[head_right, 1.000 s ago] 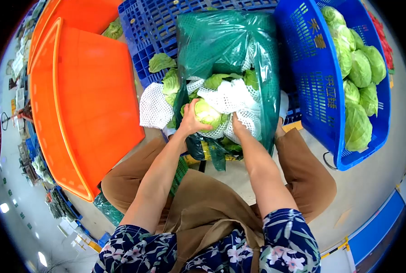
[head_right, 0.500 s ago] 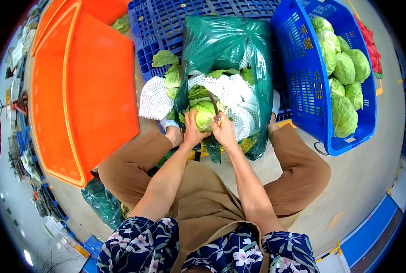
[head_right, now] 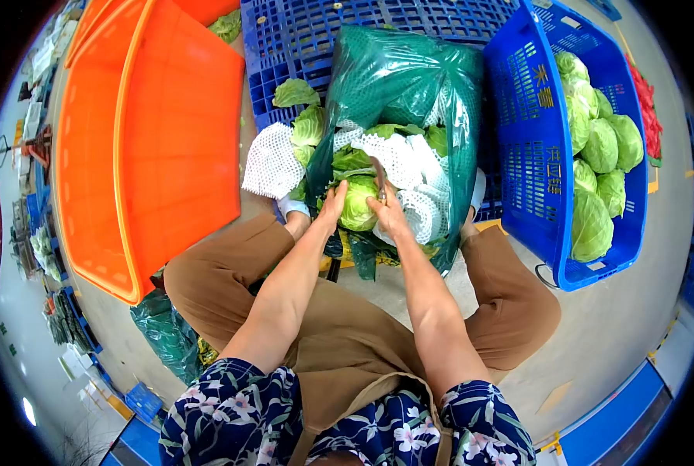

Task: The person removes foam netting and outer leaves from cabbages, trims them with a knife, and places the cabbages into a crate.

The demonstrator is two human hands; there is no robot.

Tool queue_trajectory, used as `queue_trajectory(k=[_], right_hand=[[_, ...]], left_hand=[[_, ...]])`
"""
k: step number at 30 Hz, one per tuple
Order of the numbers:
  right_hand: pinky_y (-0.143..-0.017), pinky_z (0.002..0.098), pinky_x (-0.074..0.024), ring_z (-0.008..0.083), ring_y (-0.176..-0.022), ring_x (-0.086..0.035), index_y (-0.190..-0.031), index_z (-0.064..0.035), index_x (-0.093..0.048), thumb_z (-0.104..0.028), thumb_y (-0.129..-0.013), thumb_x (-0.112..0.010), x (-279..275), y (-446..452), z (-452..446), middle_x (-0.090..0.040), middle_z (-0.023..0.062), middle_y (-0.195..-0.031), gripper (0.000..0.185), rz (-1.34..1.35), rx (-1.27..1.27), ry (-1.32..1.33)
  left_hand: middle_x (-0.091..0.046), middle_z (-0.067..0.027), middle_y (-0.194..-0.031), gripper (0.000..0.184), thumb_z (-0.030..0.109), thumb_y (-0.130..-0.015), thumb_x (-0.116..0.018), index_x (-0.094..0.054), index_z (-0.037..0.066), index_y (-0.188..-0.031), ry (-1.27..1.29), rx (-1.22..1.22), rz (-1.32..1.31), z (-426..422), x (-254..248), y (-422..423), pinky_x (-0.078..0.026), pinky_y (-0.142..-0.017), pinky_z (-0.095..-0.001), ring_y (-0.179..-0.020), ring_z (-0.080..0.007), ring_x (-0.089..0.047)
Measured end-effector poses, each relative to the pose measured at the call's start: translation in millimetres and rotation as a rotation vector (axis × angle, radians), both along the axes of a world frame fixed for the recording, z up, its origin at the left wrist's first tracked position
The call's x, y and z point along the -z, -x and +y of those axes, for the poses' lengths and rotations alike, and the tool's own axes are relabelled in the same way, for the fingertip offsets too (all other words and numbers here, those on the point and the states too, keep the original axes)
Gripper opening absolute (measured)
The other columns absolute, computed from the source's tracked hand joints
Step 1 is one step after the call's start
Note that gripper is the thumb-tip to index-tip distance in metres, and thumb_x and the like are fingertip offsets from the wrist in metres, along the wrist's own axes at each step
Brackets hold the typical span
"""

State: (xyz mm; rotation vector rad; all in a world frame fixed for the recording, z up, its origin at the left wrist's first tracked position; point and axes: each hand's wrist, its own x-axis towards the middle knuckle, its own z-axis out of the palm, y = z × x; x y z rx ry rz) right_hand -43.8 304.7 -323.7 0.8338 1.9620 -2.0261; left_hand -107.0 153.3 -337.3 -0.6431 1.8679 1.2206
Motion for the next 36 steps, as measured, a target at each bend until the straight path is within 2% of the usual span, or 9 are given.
queue_trajectory(k=[6, 8, 10, 12, 17, 20, 22, 30, 36], right_hand=[[-0.091, 0.0325, -0.0452, 0.0214, -0.108, -0.054, -0.140, -0.0089, -0.037, -0.003, -0.089, -0.054, -48.2, -13.7, 8.7, -0.053, 0.0095, -0.126, 0.054, -0.067, 0.346, 0.413], [-0.101, 0.0369, -0.0408, 0.0241, -0.120, -0.048, -0.142, -0.0089, -0.032, -0.012, -0.090, -0.056, -20.6, -42.0, 9.5, -0.045, 0.0115, -0.136, 0.057, 0.102, 0.528, 0.668], [-0.106, 0.0422, -0.0351, 0.0268, -0.125, -0.043, -0.141, -0.0090, -0.032, -0.019, -0.090, -0.058, -29.2, -55.8, -6.6, -0.042, 0.0124, -0.139, 0.058, 0.175, 0.761, 1.238], [-0.094, 0.0448, -0.0466, 0.0285, -0.115, -0.052, -0.134, -0.0063, -0.039, -0.021, -0.090, -0.059, -19.7, -58.7, -13.1, -0.050, 0.0110, -0.130, 0.051, 0.575, 0.617, 1.278], [-0.087, 0.0462, -0.0502, 0.0297, -0.105, -0.057, -0.130, -0.0029, -0.041, -0.027, -0.091, -0.056, -40.1, -47.4, 7.1, -0.053, 0.0115, -0.124, 0.048, 0.286, 0.697, 0.824], [-0.075, 0.0401, -0.0560, 0.0278, -0.098, -0.061, -0.128, -0.0042, -0.044, -0.014, -0.089, -0.059, -59.0, -38.5, 35.5, -0.057, 0.0123, -0.118, 0.043, 0.119, 0.516, 0.503], [-0.060, 0.0368, -0.0570, 0.0283, -0.074, -0.066, -0.124, 0.0016, -0.043, -0.008, -0.086, -0.060, -86.5, -27.8, 38.6, -0.060, 0.0192, -0.106, 0.043, 0.154, 0.510, 0.568], [-0.064, 0.0303, -0.0466, 0.0177, -0.070, -0.058, -0.104, -0.0001, -0.057, -0.004, -0.079, -0.053, -9.4, 20.2, 25.1, -0.061, 0.0094, -0.083, 0.025, -0.248, 0.347, -0.189], [-0.071, 0.0322, -0.0465, 0.0196, -0.074, -0.058, -0.104, -0.0034, -0.060, -0.006, -0.077, -0.056, 21.1, 3.1, 15.2, -0.063, 0.0089, -0.083, 0.028, -0.197, 0.507, 0.064]], left_hand=[[-0.048, -0.0163, -0.133, 0.062, 0.059, -0.087, -0.044, -0.060, 0.010, -0.122, 0.041, 0.306, 0.259, 31.0, -65.6, 15.3, -0.032, -0.102, -0.0506, -0.123, -0.0352, -0.044], [-0.064, -0.0088, -0.104, 0.048, 0.053, -0.088, -0.041, -0.069, 0.016, -0.103, 0.192, 0.536, 0.506, 64.6, -134.5, 2.5, -0.028, -0.096, -0.0601, -0.107, -0.0252, -0.056], [-0.067, -0.0072, -0.081, 0.038, 0.047, -0.086, -0.045, -0.069, 0.022, -0.101, 0.213, 0.981, 0.515, 104.2, -159.7, -24.6, -0.017, -0.105, -0.0525, -0.097, -0.0209, -0.062], [-0.061, -0.0104, -0.116, 0.038, 0.046, -0.080, -0.056, -0.067, 0.024, -0.109, 0.393, 1.272, 0.751, 116.6, -152.8, -71.9, -0.017, -0.107, -0.0557, -0.114, -0.0308, -0.052], [-0.034, -0.0097, -0.143, 0.039, 0.034, -0.078, -0.060, -0.063, 0.021, -0.114, 0.096, 0.926, 0.852, 92.5, -138.3, -91.6, -0.021, -0.100, -0.0670, -0.131, -0.0324, -0.033], [-0.051, -0.0173, -0.127, 0.048, 0.027, -0.078, -0.065, -0.056, 0.006, -0.120, -0.185, 0.480, 0.695, 76.5, -138.8, -47.5, -0.041, -0.095, -0.0445, -0.117, -0.0303, -0.050], [-0.058, -0.0211, -0.115, 0.049, 0.026, -0.078, -0.067, -0.055, 0.001, -0.118, 0.138, 0.382, 0.756, 54.2, -95.7, -15.2, -0.045, -0.090, -0.0344, -0.107, -0.0317, -0.057], [-0.042, -0.0214, -0.129, 0.106, 0.057, -0.060, -0.077, -0.031, 0.004, -0.140, 0.310, 0.634, 0.323, 42.8, -27.1, 37.0, -0.037, -0.101, -0.0437, -0.125, -0.0379, -0.037], [-0.030, -0.0222, -0.139, 0.121, 0.052, -0.049, -0.086, -0.027, 0.006, -0.143, -0.027, 0.587, 0.133, 0.9, -13.7, 29.3, -0.034, -0.105, -0.0413, -0.127, -0.0358, -0.036]])
